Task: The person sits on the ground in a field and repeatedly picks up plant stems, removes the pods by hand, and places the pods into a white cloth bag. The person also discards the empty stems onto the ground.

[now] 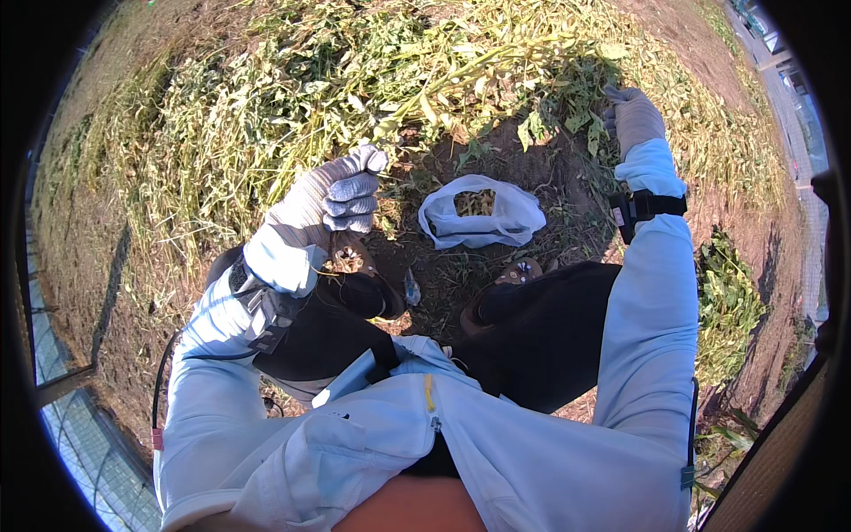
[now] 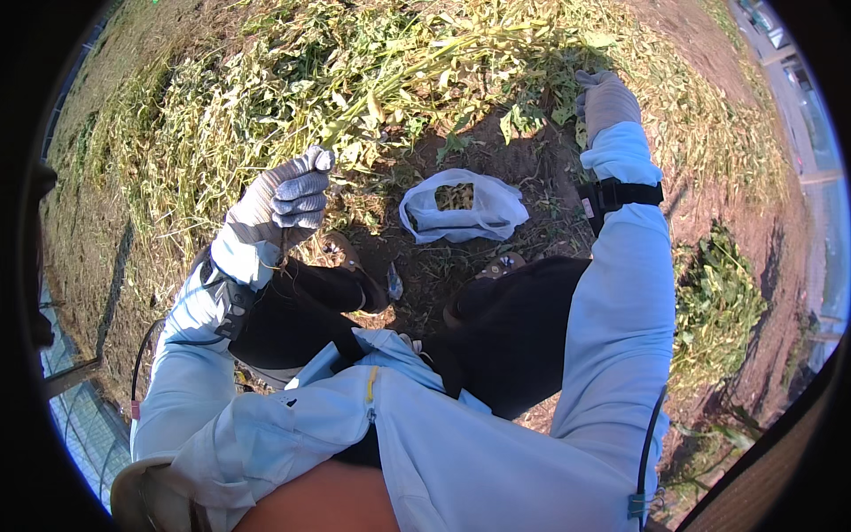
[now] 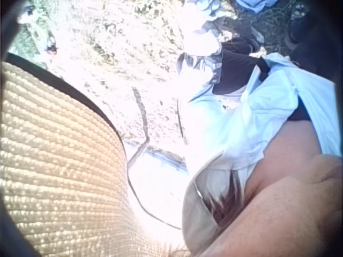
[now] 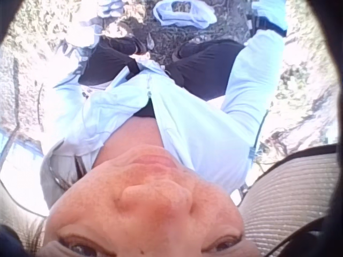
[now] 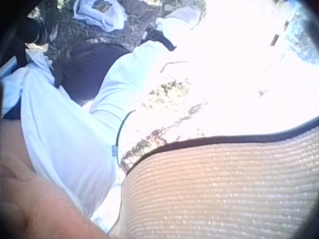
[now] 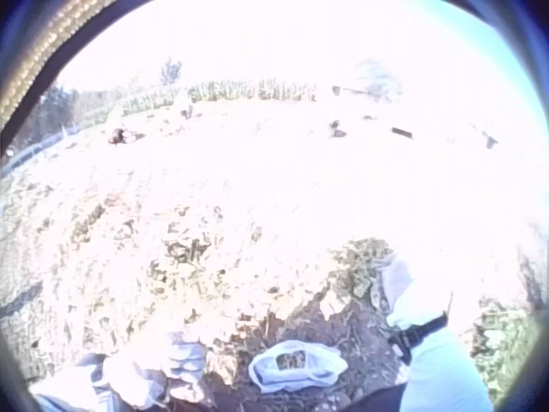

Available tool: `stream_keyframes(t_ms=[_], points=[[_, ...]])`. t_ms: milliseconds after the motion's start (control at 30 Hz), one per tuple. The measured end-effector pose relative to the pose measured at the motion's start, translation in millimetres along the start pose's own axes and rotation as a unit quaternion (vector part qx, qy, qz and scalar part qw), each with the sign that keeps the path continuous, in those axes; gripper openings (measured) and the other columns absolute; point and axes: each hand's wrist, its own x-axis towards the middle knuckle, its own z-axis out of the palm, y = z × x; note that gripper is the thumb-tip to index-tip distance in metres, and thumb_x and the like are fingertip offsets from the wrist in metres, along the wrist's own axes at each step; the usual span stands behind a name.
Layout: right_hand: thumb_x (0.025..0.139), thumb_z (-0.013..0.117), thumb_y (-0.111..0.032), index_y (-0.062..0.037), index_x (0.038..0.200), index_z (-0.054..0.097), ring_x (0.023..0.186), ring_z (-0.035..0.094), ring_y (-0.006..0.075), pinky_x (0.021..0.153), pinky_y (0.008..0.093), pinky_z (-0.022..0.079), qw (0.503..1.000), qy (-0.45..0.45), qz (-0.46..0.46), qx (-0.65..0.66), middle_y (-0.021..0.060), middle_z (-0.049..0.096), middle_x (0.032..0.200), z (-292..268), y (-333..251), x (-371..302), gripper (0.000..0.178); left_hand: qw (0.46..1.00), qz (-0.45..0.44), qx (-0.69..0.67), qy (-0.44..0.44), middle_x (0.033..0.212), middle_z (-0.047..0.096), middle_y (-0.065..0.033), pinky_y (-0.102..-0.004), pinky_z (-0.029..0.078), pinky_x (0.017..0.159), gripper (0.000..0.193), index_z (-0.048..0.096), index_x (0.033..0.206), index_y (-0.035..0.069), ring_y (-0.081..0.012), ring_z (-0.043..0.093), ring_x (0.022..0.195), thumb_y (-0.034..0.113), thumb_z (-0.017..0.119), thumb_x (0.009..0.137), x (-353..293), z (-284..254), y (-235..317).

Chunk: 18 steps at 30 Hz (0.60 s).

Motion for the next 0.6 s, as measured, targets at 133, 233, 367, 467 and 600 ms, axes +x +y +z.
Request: stream_keyframes(t_ms=[133, 233, 367, 467, 600], points=[[0.093, 0.06, -0.035, -0.0052, 0.11, 0.062, 0.067, 0.062, 0.0082, 0.055, 0.0203, 0.051, 0.966, -0.213, 0.012, 0.149, 0.0029, 0.066, 0.085, 9.6, -31.4, -49.5, 0.034, 0.997, 0.019, -0.004, 0.068, 0.049, 0.036, 0.0114, -0.0151, 0.025, 0.033, 0.022, 0.053, 0.099, 0.002, 0.0005, 0.028, 0.034, 0.02, 0.041, 0.101, 5.3, 1.8, -1.6], [0.093, 0.058, -0.039, -0.0012, 0.113, 0.06, 0.073, 0.064, 0.0077, 0.055, 0.0131, 0.051, 0.912, -0.319, 0.004, 0.257, 0.0033, 0.066, 0.09, 20.0, -51.3, -76.4, 0.043, 0.999, 0.03, 0.041, 0.007, 0.047, 0.036, 0.0118, -0.0161, 0.026, 0.035, 0.022, 0.053, 0.098, 0.004, 0.0003, 0.027, 0.034, 0.021, 0.04, 0.102, 7.3, 7.3, -1.9], [0.096, 0.053, -0.037, 0.0025, 0.122, 0.054, 0.091, 0.066, 0.0142, 0.068, 0.0167, 0.056, 0.866, -0.416, -0.015, 0.278, 0.0088, 0.064, 0.104, 27.1, -56.8, -83.6, 0.048, 0.999, 0.01, 0.038, 0.011, 0.047, 0.035, 0.0116, -0.0162, 0.026, 0.037, 0.02, 0.052, 0.098, 0.006, -0.0002, 0.028, 0.034, 0.022, 0.04, 0.102, 4.7, 9.1, -5.5], [0.097, 0.052, -0.029, 0.0032, 0.127, 0.05, 0.098, 0.064, 0.0195, 0.08, 0.0237, 0.056, 0.845, -0.462, 0.005, 0.267, 0.0127, 0.062, 0.112, 36.9, -41.6, -75.9, 0.044, 0.998, 0.016, 0.051, 0.038, 0.047, 0.035, 0.0111, -0.0156, 0.027, 0.037, 0.021, 0.052, 0.099, 0.005, -0.0003, 0.029, 0.035, 0.02, 0.039, 0.102, 4.5, 6.8, -7.9], [0.094, 0.057, -0.017, 0.0008, 0.122, 0.056, 0.1, 0.064, 0.0228, 0.087, 0.0323, 0.055, 0.837, -0.514, 0.076, 0.172, 0.0157, 0.064, 0.112, 65.9, -4.0, -55.7, 0.033, 0.999, 0.023, 0.032, 0.013, 0.047, 0.035, 0.0103, -0.0163, 0.025, 0.033, 0.02, 0.052, 0.099, 0.003, -0.0006, 0.026, 0.033, 0.019, 0.04, 0.102, 9.5, 4.5, -5.4]])
